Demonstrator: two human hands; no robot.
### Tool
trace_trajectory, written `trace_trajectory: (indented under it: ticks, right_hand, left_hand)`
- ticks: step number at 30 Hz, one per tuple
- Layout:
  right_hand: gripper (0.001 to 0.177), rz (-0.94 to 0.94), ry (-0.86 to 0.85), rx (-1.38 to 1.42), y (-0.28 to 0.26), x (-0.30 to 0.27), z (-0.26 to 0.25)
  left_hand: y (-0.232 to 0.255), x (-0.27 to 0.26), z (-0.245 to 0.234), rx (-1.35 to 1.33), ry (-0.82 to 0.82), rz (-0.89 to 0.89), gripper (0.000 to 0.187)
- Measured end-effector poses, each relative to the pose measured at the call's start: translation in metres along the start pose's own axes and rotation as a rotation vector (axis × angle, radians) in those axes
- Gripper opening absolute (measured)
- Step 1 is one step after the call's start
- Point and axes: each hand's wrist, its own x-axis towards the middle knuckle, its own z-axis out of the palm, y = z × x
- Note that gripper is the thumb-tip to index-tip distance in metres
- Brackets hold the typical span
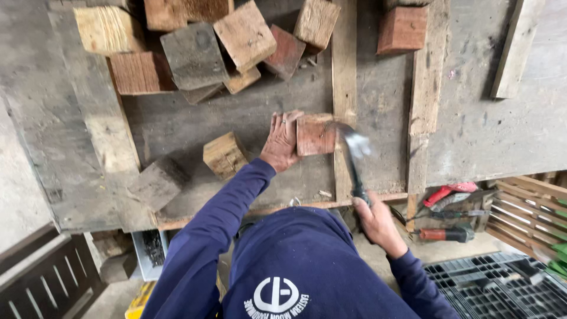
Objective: The person hammers nails into wooden blocks and arranges the blocks into a larger structure on a workbench.
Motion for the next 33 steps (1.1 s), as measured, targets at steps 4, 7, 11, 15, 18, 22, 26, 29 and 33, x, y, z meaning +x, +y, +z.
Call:
trace_trajectory:
  ticks: [4, 7, 11, 15, 18, 22, 26, 29, 33]
  right_hand:
    - [0.032, 0.151, 0.021, 0.431, -0.079, -0.020, -0.045]
    - [0.036, -0.272, 0.310, 0.595, -0.113, -0.062, -0.079]
    - [0.049, -0.901, 0.247, 0.788, -0.106, -0.047, -0.072]
    - [0.044, -0.150, -0.025, 0.157, -0.054, -0.013, -0.016]
    - [0.036, 0.122, -0.024, 0.258, -0.041, -0.017, -0.019]
    - [0.042, -0.298, 0.086, 0.445, -0.030, -0.039, -0.014]
    - [0.045, -0.151, 0.063, 0.156, -0.007, -0.008, 0.002]
    - [0.044, 0.016, -0.052, 0.443, 0.003, 0.001, 0.000]
    - [0.037, -0.024, 0.139, 0.456, 0.019, -0.004, -0.002]
  left_hand:
    - [-0.005, -0.003, 0.003, 0.021, 0.052, 0.039, 0.112]
    - [-0.002, 0.002, 0.004, -0.027, 0.049, 0.044, 0.109]
    - [-0.002, 0.000, 0.003, -0.030, 0.033, 0.043, 0.110]
    - [-0.007, 0.002, 0.007, 0.045, 0.010, 0.058, 0.112]
    - [-0.005, 0.003, 0.011, 0.041, 0.030, 0.073, 0.111]
    - [-0.010, 0.003, 0.013, -0.012, 0.054, 0.066, 0.108]
    - [-0.004, -0.004, 0.008, -0.021, 0.033, 0.042, 0.109]
    - [0.009, 0.007, -0.003, -0.133, -0.012, -0.007, 0.114]
    - [0.032, 0.002, -0.011, -0.837, 0.199, -0.372, 0.113]
